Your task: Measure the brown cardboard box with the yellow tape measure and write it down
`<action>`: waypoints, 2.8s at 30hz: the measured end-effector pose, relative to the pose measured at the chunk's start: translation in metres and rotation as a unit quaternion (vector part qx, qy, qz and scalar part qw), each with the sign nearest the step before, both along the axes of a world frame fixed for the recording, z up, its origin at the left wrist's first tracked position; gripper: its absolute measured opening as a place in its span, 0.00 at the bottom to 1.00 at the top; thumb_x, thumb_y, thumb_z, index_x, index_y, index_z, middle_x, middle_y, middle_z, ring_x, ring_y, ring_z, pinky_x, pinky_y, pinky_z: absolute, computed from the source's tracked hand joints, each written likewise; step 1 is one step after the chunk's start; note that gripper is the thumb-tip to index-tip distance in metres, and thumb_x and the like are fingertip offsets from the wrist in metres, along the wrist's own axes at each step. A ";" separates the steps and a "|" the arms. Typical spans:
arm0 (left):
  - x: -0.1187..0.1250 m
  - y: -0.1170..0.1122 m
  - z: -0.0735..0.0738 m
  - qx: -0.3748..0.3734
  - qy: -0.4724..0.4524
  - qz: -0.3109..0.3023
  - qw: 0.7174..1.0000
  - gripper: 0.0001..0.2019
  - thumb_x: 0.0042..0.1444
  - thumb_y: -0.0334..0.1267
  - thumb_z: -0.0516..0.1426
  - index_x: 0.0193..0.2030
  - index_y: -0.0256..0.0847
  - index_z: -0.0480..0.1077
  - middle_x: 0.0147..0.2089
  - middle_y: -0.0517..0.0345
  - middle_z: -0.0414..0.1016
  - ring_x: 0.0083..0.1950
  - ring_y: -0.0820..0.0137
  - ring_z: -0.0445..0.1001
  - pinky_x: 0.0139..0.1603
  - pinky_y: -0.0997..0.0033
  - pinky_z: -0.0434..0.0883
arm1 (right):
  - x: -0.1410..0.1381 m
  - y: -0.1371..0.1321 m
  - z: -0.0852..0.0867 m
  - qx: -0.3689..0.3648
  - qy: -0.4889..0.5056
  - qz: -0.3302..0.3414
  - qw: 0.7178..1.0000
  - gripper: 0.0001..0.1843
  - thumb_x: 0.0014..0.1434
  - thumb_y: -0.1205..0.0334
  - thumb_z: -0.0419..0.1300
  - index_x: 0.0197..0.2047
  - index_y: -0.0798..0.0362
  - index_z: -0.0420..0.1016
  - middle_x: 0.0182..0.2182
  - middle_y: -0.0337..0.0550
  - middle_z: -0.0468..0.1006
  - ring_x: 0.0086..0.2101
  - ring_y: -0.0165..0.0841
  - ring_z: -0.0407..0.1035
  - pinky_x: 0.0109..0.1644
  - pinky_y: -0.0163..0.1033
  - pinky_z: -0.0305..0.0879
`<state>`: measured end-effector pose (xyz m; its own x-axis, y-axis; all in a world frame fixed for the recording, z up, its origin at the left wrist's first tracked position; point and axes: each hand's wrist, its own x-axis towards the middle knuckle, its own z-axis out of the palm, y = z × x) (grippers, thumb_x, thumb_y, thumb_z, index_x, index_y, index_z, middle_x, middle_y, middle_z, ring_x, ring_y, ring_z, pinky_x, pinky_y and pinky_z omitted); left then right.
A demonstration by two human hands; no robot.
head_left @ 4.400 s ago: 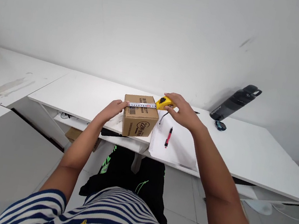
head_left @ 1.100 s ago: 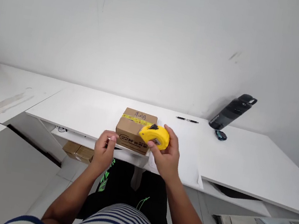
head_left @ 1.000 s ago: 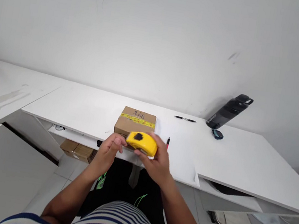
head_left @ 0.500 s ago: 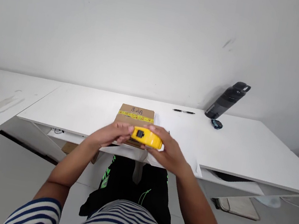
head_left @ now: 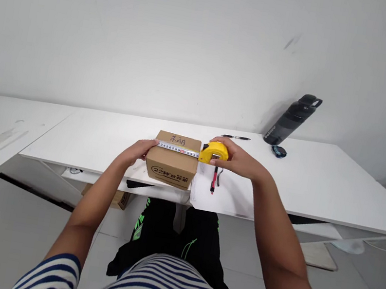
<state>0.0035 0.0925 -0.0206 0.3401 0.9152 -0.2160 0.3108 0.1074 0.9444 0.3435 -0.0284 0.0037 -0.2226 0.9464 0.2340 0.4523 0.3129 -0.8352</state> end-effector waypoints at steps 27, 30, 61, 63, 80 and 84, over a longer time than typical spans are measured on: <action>0.021 -0.001 -0.018 0.035 -0.100 0.101 0.989 0.24 0.47 0.56 0.66 0.38 0.40 0.65 0.38 0.58 0.72 0.39 0.68 0.72 0.40 0.69 0.66 | -0.017 -0.006 0.000 0.007 -0.076 -0.111 0.991 0.26 0.50 0.61 0.66 0.52 0.43 0.67 0.41 0.39 0.77 0.35 0.36 0.70 0.35 0.40 0.66; 0.020 0.000 -0.019 0.042 -0.123 0.102 0.986 0.27 0.46 0.59 0.68 0.38 0.41 0.65 0.37 0.60 0.73 0.38 0.70 0.72 0.41 0.70 0.66 | -0.026 -0.011 0.001 0.003 -0.080 -0.134 0.988 0.26 0.49 0.61 0.66 0.52 0.42 0.67 0.39 0.38 0.77 0.33 0.35 0.70 0.33 0.39 0.65; 0.030 -0.021 -0.036 0.475 0.070 0.316 0.818 0.13 0.58 0.25 0.49 0.43 0.43 0.70 0.66 0.47 0.68 0.72 0.60 0.59 0.75 0.49 0.51 | 0.114 -0.057 -0.138 -0.011 -0.390 -0.478 0.787 0.25 0.67 0.57 0.48 0.65 0.53 0.66 0.59 0.60 0.74 0.50 0.50 0.72 0.43 0.49 0.70; 0.029 -0.021 -0.035 0.477 0.072 0.313 0.818 0.12 0.58 0.25 0.49 0.43 0.43 0.70 0.65 0.46 0.69 0.72 0.60 0.59 0.75 0.49 0.51 | 0.117 -0.055 -0.139 -0.019 -0.390 -0.472 0.790 0.28 0.69 0.52 0.47 0.67 0.54 0.63 0.59 0.61 0.73 0.49 0.51 0.72 0.44 0.51 0.71; 0.024 0.021 -0.039 0.479 0.035 0.289 0.828 0.10 0.63 0.30 0.48 0.44 0.42 0.69 0.58 0.49 0.74 0.67 0.63 0.64 0.73 0.54 0.57 | 0.075 -0.011 -0.116 0.068 -0.481 -0.225 0.845 0.29 0.68 0.68 0.47 0.70 0.54 0.65 0.57 0.61 0.78 0.55 0.49 0.70 0.55 0.52 0.65; 0.032 0.013 -0.041 0.491 0.061 0.298 0.816 0.17 0.64 0.42 0.55 0.58 0.41 0.65 0.68 0.42 0.66 0.75 0.58 0.56 0.77 0.50 0.50 | 0.037 0.005 -0.113 0.097 -0.500 -0.038 0.860 0.28 0.64 0.75 0.51 0.65 0.52 0.71 0.44 0.55 0.82 0.43 0.42 0.72 0.43 0.43 0.63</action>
